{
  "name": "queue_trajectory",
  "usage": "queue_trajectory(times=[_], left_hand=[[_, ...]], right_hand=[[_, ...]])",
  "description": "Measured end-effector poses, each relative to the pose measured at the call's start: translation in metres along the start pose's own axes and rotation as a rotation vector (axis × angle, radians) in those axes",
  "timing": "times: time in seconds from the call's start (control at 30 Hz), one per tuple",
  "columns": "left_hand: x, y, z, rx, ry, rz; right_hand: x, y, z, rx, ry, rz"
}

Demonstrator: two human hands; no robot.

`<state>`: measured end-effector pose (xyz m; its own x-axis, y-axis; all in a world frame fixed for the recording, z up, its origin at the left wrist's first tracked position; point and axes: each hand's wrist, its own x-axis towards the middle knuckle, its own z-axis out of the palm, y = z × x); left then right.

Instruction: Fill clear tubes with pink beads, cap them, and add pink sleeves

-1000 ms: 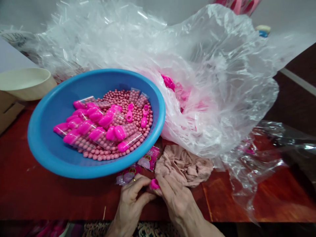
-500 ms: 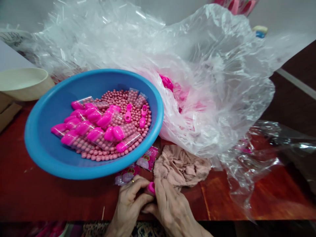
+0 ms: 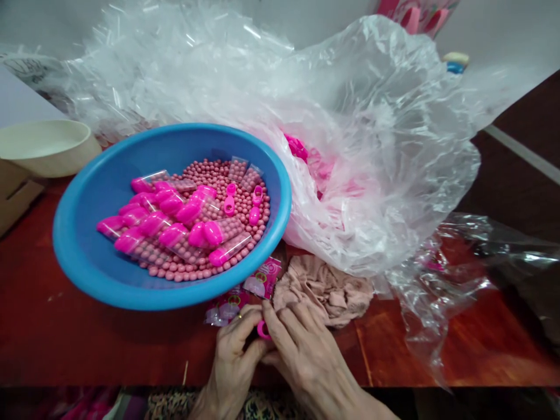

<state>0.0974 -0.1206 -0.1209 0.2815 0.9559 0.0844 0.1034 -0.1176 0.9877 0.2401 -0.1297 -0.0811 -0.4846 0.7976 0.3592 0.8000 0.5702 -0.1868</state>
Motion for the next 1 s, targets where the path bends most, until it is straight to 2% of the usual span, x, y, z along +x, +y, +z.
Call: queue_trajectory(times=[0.07, 0.13, 0.17, 0.27, 0.37, 0.53, 0.67, 0.77, 1.0], left_hand=[[0.001, 0.001, -0.001, 0.021, 0.011, 0.025], [0.001, 0.003, -0.001, 0.042, 0.014, 0.119], [0.001, 0.003, -0.001, 0.055, 0.01, 0.17], [-0.002, 0.004, 0.002, 0.129, 0.001, 0.3], [-0.004, 0.002, 0.007, 0.204, 0.031, 0.354], [-0.004, -0.001, 0.008, 0.186, 0.059, 0.339], [-0.003, -0.003, 0.007, 0.163, 0.155, 0.379], [-0.003, -0.005, 0.009, 0.142, 0.209, 0.403], [-0.003, -0.005, 0.009, 0.076, 0.142, 0.328]], right_hand=[[0.009, 0.0, -0.016, 0.124, -0.089, 0.084], [0.02, 0.001, -0.028, 0.231, -0.245, 0.218], [0.026, 0.001, -0.029, 0.237, -0.263, 0.266], [0.04, 0.001, -0.017, 0.199, -0.284, 0.405], [0.05, -0.001, 0.003, 0.187, -0.328, 0.525], [0.053, -0.008, 0.012, 0.09, -0.286, 0.499], [0.054, -0.012, 0.011, 0.023, -0.2, 0.434], [0.056, -0.012, 0.013, 0.031, -0.202, 0.458], [0.058, -0.014, 0.013, 0.126, -0.259, 0.568]])
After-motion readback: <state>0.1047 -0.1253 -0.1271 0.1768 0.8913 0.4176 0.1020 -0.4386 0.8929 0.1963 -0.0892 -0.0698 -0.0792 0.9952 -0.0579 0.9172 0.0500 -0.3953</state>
